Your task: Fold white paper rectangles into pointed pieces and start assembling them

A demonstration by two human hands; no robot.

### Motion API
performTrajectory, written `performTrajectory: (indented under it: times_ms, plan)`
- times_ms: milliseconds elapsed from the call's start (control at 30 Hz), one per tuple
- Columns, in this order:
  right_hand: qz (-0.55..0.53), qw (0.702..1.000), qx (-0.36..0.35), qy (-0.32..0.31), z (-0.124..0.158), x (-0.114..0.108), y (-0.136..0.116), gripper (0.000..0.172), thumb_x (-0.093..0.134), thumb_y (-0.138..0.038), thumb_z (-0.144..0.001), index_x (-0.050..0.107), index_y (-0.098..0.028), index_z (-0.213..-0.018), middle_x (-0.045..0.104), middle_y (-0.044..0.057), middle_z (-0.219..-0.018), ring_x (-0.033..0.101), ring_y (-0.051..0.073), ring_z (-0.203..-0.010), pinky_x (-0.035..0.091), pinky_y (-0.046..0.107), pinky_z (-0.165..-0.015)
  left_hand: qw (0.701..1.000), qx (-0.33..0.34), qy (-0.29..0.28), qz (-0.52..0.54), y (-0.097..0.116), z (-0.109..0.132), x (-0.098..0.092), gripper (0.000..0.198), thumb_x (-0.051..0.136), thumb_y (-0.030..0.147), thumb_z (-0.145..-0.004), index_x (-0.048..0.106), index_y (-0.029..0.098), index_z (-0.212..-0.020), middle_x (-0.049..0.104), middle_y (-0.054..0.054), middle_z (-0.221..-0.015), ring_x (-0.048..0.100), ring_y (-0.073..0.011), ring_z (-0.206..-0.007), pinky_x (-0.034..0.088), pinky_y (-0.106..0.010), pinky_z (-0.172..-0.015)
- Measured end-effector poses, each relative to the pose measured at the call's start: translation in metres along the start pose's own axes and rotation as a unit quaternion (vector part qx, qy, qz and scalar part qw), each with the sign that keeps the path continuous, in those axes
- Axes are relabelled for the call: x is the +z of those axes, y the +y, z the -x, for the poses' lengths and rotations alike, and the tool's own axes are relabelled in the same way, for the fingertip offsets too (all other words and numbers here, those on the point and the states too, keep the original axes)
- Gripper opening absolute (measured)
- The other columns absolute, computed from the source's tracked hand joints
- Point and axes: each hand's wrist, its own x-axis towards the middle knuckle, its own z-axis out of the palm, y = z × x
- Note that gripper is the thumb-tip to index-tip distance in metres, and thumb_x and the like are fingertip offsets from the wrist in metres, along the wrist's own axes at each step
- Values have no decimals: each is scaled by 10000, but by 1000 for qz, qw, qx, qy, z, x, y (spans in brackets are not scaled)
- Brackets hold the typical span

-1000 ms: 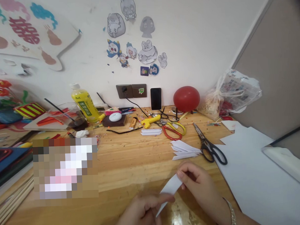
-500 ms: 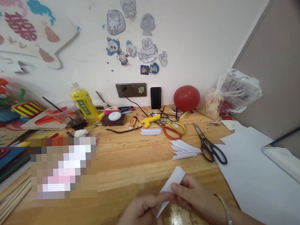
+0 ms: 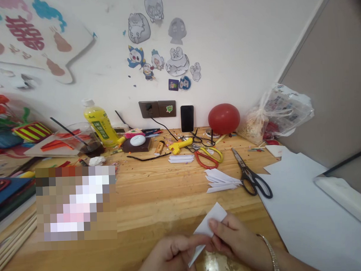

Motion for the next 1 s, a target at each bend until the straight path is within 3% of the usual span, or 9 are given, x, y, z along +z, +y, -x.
performTrajectory:
  times_ms: [300, 467, 600, 767, 867, 1000]
  plan:
    - [-32, 998, 8, 62, -1, -5, -26, 608, 482, -741, -701, 415, -187, -460, 338, -82, -342, 258, 41, -295, 161, 190, -312, 999, -3, 27, -17, 3, -2, -2, 752, 549, 767, -596, 701, 168, -1025, 481, 64, -379, 401, -63, -346, 296, -163, -423]
    - [34, 997, -3, 73, 0, -4, -29, 615, 431, -754, -724, 421, -186, -488, 343, -75, -365, 260, 48, -326, 162, 198, -347, 999, 2, 24, -23, 0, -2, -3, 706, 547, 745, -629, 702, 177, -1018, 505, 58, -398, 449, -79, -386, 330, -172, -443]
    - [83, 994, -23, 69, 2, -2, -29, 615, 386, -741, -765, 380, -198, -477, 306, -78, -367, 244, 55, -348, 152, 204, -356, 999, 10, 38, -13, 1, -2, -2, 586, 673, 660, -580, 738, 177, -905, 603, 22, -544, 522, -94, -483, 398, -188, -499]
    - [128, 988, -50, 65, 4, -2, -30, 606, 354, -690, -825, 384, -194, -478, 319, -68, -382, 275, 62, -370, 197, 203, -380, 999, -12, 33, 33, -4, -3, -5, 570, 688, 627, -594, 721, 187, -955, 682, 6, -623, 522, -78, -410, 401, -191, -442]
    - [120, 989, -50, 71, 3, -3, -31, 608, 356, -699, -816, 379, -197, -474, 310, -68, -382, 265, 63, -365, 180, 206, -371, 993, -4, 5, 114, -5, -1, -5, 534, 735, 559, -604, 695, 230, -1024, 740, -7, -727, 644, -122, -567, 478, -229, -589]
    - [92, 991, -47, 82, 2, -3, -33, 609, 381, -710, -797, 370, -200, -465, 306, -70, -382, 249, 60, -360, 154, 207, -360, 981, 9, -2, 192, -3, 2, 0, 430, 793, 440, -612, 704, 247, -986, 757, -16, -756, 696, -191, -812, 486, -291, -752]
